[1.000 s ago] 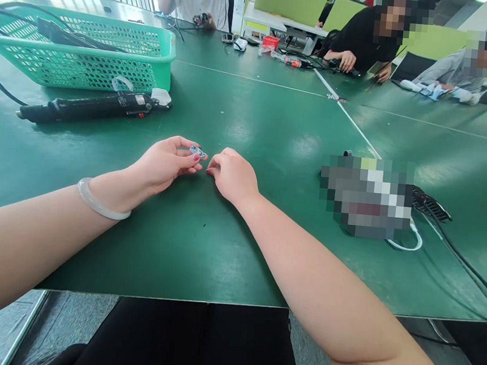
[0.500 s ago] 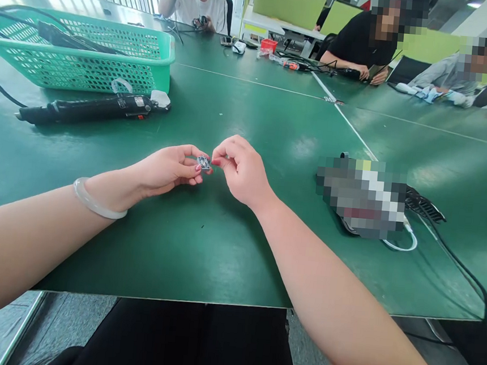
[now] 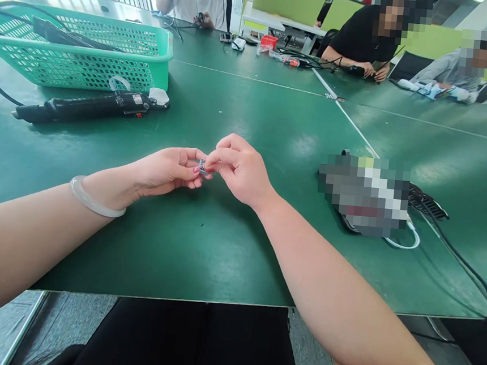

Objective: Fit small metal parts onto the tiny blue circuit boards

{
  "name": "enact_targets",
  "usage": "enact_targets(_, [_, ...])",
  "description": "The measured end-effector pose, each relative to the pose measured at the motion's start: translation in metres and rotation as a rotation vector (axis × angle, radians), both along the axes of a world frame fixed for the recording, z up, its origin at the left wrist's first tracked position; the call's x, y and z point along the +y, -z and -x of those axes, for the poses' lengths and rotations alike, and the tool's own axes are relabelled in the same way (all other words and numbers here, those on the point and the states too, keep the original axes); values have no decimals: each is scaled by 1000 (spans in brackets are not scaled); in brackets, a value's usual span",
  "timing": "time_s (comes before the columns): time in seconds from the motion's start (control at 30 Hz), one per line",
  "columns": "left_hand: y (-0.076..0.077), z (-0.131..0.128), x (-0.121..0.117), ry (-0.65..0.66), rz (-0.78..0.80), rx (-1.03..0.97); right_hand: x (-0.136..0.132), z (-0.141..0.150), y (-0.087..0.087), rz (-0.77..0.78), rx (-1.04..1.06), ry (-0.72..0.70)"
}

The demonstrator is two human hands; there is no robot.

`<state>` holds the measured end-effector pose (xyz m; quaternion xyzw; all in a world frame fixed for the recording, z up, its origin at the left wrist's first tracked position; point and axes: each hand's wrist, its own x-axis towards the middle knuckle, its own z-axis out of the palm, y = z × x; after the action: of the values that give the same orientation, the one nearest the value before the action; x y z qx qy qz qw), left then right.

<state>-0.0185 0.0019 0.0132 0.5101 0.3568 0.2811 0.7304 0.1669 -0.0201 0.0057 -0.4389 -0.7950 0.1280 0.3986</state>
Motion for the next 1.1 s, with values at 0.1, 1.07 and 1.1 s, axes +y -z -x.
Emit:
enact_targets(0.1, [2, 0, 1, -47, 30, -23, 2, -2, 1, 26, 31, 123])
enact_targets(1.07, [6, -3, 6, -316, 10, -34, 32, -3, 25, 221, -162, 293])
enact_targets(1.1, [7, -4, 6, -319, 11, -33, 31, -4, 24, 235, -134, 303])
